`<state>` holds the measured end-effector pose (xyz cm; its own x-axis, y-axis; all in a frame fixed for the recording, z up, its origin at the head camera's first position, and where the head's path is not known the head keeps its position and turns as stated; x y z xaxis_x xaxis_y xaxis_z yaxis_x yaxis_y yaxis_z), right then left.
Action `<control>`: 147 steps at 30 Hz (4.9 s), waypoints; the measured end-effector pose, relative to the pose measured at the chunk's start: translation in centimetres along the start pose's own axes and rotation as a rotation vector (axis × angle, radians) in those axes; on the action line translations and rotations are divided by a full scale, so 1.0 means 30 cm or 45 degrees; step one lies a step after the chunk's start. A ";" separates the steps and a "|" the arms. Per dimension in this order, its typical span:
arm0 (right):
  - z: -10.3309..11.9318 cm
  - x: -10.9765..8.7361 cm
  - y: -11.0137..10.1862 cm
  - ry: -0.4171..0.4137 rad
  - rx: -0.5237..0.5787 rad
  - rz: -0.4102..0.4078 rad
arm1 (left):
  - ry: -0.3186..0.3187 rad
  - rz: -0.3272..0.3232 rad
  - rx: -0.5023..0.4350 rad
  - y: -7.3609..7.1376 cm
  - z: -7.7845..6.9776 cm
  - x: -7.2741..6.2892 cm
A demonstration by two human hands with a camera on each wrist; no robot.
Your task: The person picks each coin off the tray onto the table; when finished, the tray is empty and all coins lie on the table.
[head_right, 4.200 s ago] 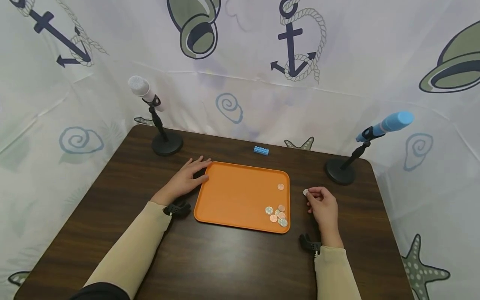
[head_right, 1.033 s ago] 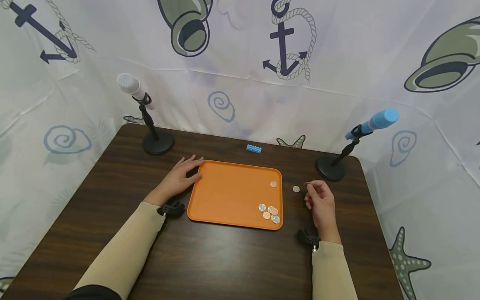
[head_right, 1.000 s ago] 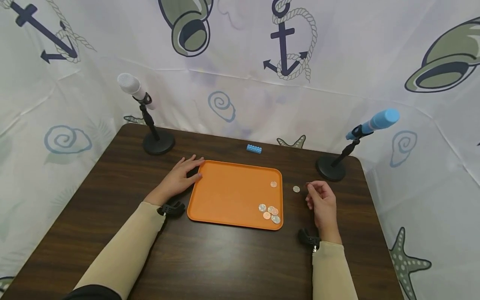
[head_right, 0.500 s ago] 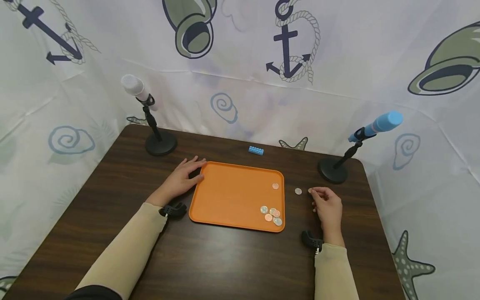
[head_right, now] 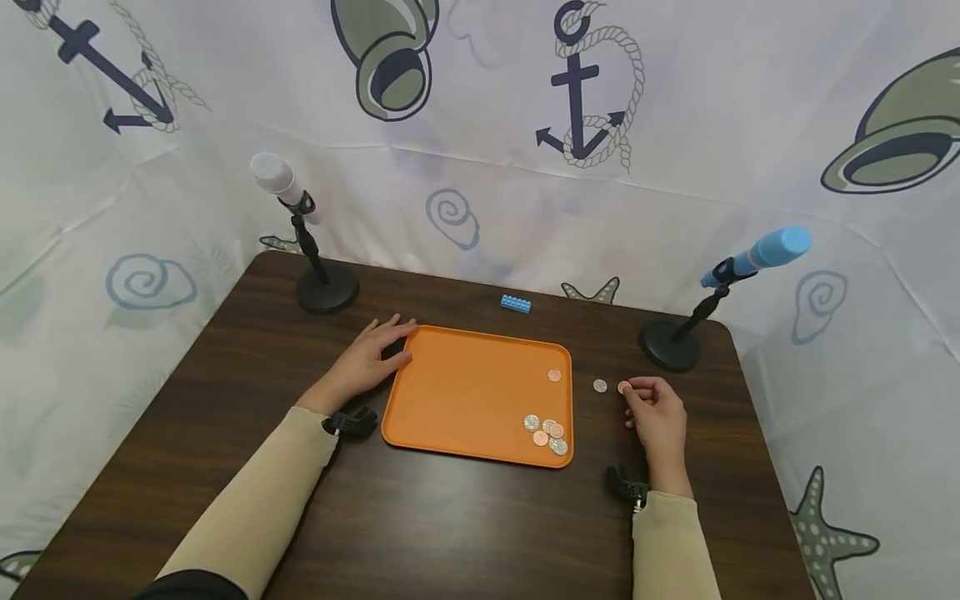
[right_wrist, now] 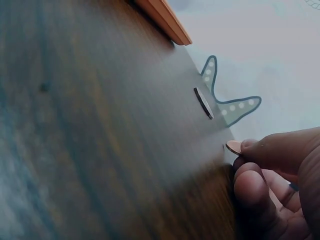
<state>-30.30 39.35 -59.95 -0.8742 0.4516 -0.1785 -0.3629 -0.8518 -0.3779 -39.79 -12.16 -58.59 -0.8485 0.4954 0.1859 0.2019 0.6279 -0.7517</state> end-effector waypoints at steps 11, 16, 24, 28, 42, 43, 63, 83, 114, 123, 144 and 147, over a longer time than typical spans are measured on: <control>0.008 0.001 0.000 -0.040 -0.113 -0.044 | 0.001 -0.001 -0.006 0.003 -0.003 0.002; 0.012 -0.004 0.003 -0.054 -0.194 -0.068 | -0.002 0.003 -0.004 0.002 -0.003 0.000; 0.025 -0.010 -0.001 -0.072 -0.256 -0.082 | 0.001 -0.003 -0.007 0.004 -0.001 0.001; 0.027 -0.010 -0.009 -0.082 -0.294 -0.105 | 0.006 -0.007 -0.009 0.002 -0.001 0.002; 0.032 -0.002 -0.007 -0.116 -0.424 -0.121 | 0.032 -0.007 -0.010 -0.002 -0.014 0.005; 0.026 -0.002 -0.007 -0.096 -0.364 -0.109 | 0.033 -0.007 -0.007 -0.003 -0.014 0.004; 0.325 -0.125 0.275 -0.472 -0.805 0.475 | 0.035 -0.007 -0.010 -0.004 -0.012 -0.002; 0.271 -0.085 0.428 -0.282 -0.949 0.427 | 0.042 -0.021 -0.017 -0.005 -0.013 -0.003; 0.323 -0.160 0.322 -0.459 -0.598 0.337 | 0.061 -0.001 -0.011 0.007 -0.026 0.019; 0.236 -0.135 0.066 -0.503 -0.475 0.008 | 0.059 -0.017 -0.006 0.000 -0.016 0.018; -0.020 -0.015 -0.048 -0.065 0.066 0.124 | 0.017 -0.023 -0.011 -0.017 -0.005 -0.010; -0.031 -0.012 -0.053 -0.035 0.030 0.105 | 0.015 -0.023 -0.007 -0.009 0.000 -0.008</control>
<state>-29.12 40.78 -60.13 -0.9098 0.3724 -0.1832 -0.2965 -0.8920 -0.3411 -39.65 -12.46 -58.43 -0.8462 0.4909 0.2074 0.1891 0.6405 -0.7443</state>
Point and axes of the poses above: each hand's wrist, its own x-axis towards the middle knuckle, its own y-axis out of the palm, z = x × y, the point moved 10 cm from there along x, towards the middle knuckle, and after that the axes turned 8 degrees about y, right-handed, at the moved point
